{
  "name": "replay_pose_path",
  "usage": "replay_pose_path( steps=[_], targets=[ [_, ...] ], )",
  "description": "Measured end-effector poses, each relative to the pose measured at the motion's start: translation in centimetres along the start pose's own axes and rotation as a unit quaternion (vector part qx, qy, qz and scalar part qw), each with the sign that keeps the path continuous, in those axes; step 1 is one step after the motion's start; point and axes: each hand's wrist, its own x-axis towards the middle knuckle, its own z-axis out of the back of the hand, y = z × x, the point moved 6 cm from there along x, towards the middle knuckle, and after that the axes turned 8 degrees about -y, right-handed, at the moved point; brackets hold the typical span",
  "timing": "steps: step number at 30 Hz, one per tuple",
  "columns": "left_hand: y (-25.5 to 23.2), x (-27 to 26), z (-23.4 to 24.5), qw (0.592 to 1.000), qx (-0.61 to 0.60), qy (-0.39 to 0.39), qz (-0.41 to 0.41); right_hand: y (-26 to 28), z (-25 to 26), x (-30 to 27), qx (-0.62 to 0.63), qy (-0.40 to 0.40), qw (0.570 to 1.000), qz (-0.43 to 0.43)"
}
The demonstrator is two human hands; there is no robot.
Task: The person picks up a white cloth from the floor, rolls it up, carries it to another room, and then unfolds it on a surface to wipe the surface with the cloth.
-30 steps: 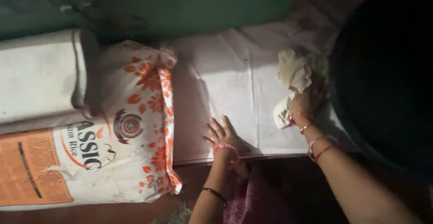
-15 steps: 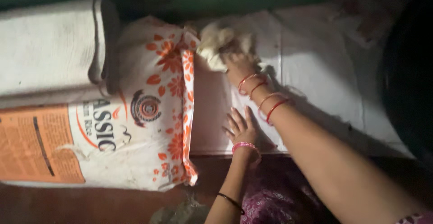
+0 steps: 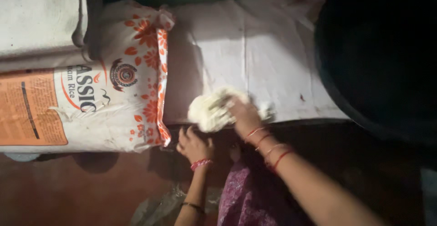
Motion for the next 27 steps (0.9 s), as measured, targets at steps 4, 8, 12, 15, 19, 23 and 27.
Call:
replay_pose_path(
  steps=[4, 8, 12, 15, 19, 23, 27],
  targets=[
    [-8.0, -4.1, 1.2, 0.995, -0.053, -0.047, -0.067, -10.1, 10.7, -3.0, -0.080, -0.057, 0.986, -0.132],
    [-13.6, -9.0, -0.2, 0.992, -0.056, 0.071, -0.086, -15.8, 15.6, -8.1, -0.377, -0.093, 0.906, -0.168],
    [-17.5, -12.1, 0.0, 0.981, -0.113, 0.122, -0.103, -19.4, 14.7, -15.7, -0.110, 0.017, 0.881, -0.459],
    [-20.4, -12.2, -1.9, 0.951, -0.224, 0.210, -0.036, -19.1, 16.8, -17.5, -0.086, -0.096, 0.920, -0.371],
    [-26.4, -9.5, -3.4, 0.901, -0.392, 0.181, -0.031, -16.8, 22.0, -18.1, -0.044, -0.231, 0.953, -0.193],
    [-31.4, -8.4, -1.1, 0.853, -0.436, 0.278, 0.069, -15.5, 27.5, -19.4, -0.013, -0.266, 0.958, -0.111],
    [-34.0, -10.6, 2.5, 0.819, -0.432, 0.325, 0.193, -17.5, 32.7, -21.8, 0.029, -0.319, 0.944, -0.077]
  ],
)
